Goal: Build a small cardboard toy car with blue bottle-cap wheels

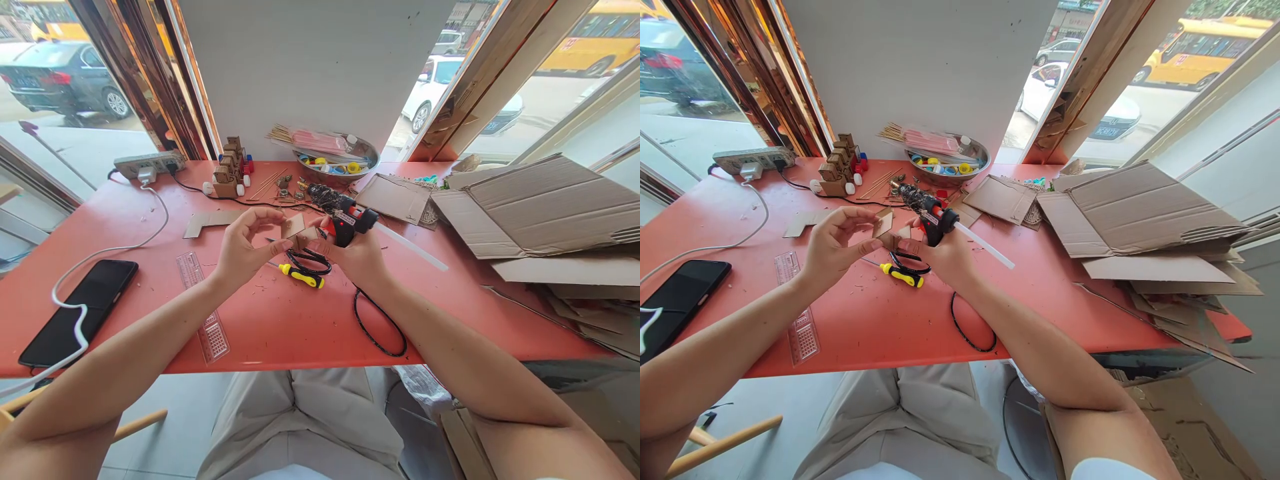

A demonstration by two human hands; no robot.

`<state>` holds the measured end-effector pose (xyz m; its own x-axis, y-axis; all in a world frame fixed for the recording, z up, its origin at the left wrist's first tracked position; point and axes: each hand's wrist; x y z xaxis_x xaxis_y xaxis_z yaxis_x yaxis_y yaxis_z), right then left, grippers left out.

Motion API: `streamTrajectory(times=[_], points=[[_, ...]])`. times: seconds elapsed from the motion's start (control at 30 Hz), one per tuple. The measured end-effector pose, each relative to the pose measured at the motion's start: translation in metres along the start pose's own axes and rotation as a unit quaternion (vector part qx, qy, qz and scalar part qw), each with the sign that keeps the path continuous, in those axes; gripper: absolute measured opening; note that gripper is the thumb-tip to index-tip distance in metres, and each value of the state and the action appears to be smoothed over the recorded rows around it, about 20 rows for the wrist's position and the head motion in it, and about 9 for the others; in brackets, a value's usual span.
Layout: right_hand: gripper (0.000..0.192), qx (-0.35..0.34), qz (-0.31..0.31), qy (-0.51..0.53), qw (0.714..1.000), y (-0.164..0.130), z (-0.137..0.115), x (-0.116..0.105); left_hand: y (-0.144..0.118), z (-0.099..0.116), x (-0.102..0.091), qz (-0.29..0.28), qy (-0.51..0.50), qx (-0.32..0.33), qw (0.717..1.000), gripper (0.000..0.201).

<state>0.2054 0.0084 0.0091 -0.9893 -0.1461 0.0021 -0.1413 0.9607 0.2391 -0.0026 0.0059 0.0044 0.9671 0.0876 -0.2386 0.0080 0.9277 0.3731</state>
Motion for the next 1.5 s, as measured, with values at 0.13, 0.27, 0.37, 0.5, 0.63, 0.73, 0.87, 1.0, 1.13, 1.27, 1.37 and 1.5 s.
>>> streamTrajectory(times=[0.13, 0.27, 0.37, 0.5, 0.63, 0.73, 0.87, 1.0, 1.13, 1.27, 1.37, 1.5], points=[[0.049, -0.032, -0.017, -0.040, 0.999, -0.005, 0.002, -0.004, 0.005, -0.007, -0.008, 0.044, 0.041, 0.017, 0.998, 0.055], [0.041, -0.075, -0.079, -0.089, 0.990, -0.008, -0.003, -0.004, 0.010, -0.015, -0.020, 0.068, 0.140, 0.038, 0.987, 0.055], [0.042, -0.092, -0.100, -0.151, 0.979, -0.007, -0.008, -0.001, 0.011, -0.015, -0.024, 0.093, 0.188, 0.053, 0.976, 0.052], [0.048, -0.074, -0.101, -0.191, 0.974, -0.007, -0.012, 0.002, 0.010, -0.013, -0.025, 0.105, 0.219, 0.067, 0.968, 0.050], [0.056, -0.053, -0.104, -0.200, 0.973, -0.008, -0.012, 0.004, 0.009, -0.013, -0.025, 0.092, 0.246, 0.073, 0.962, 0.051], [0.062, -0.052, -0.102, -0.193, 0.974, -0.008, -0.012, 0.005, 0.008, -0.014, -0.025, 0.088, 0.245, 0.076, 0.963, 0.051], [0.068, -0.047, -0.101, -0.200, 0.973, -0.008, -0.013, 0.007, 0.008, -0.016, -0.024, 0.086, 0.224, 0.071, 0.968, 0.053], [0.073, -0.036, -0.097, -0.207, 0.973, -0.008, -0.015, 0.008, 0.008, -0.017, -0.026, 0.076, 0.217, 0.070, 0.971, 0.052], [0.073, -0.039, -0.095, -0.209, 0.973, -0.009, -0.016, 0.008, 0.008, -0.017, -0.026, 0.074, 0.240, 0.086, 0.964, 0.050], [0.076, -0.040, -0.091, -0.217, 0.971, -0.009, -0.015, 0.008, 0.007, -0.016, -0.024, 0.090, 0.284, 0.105, 0.949, 0.049], [0.076, -0.053, -0.091, -0.220, 0.970, -0.008, -0.014, 0.009, 0.007, -0.015, -0.023, 0.091, 0.329, 0.118, 0.933, 0.046], [0.068, -0.077, -0.091, -0.221, 0.968, -0.008, -0.011, 0.008, 0.006, -0.013, -0.022, 0.086, 0.378, 0.128, 0.913, 0.043]])
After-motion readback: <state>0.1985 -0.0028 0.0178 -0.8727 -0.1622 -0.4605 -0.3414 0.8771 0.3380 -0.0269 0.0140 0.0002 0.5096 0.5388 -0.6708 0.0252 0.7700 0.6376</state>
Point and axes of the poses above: each hand's wrist, its own y-axis towards the middle knuckle, its own x-axis out of the palm, z = x × y, and after that the axes turned 13 degrees about y, right-handed
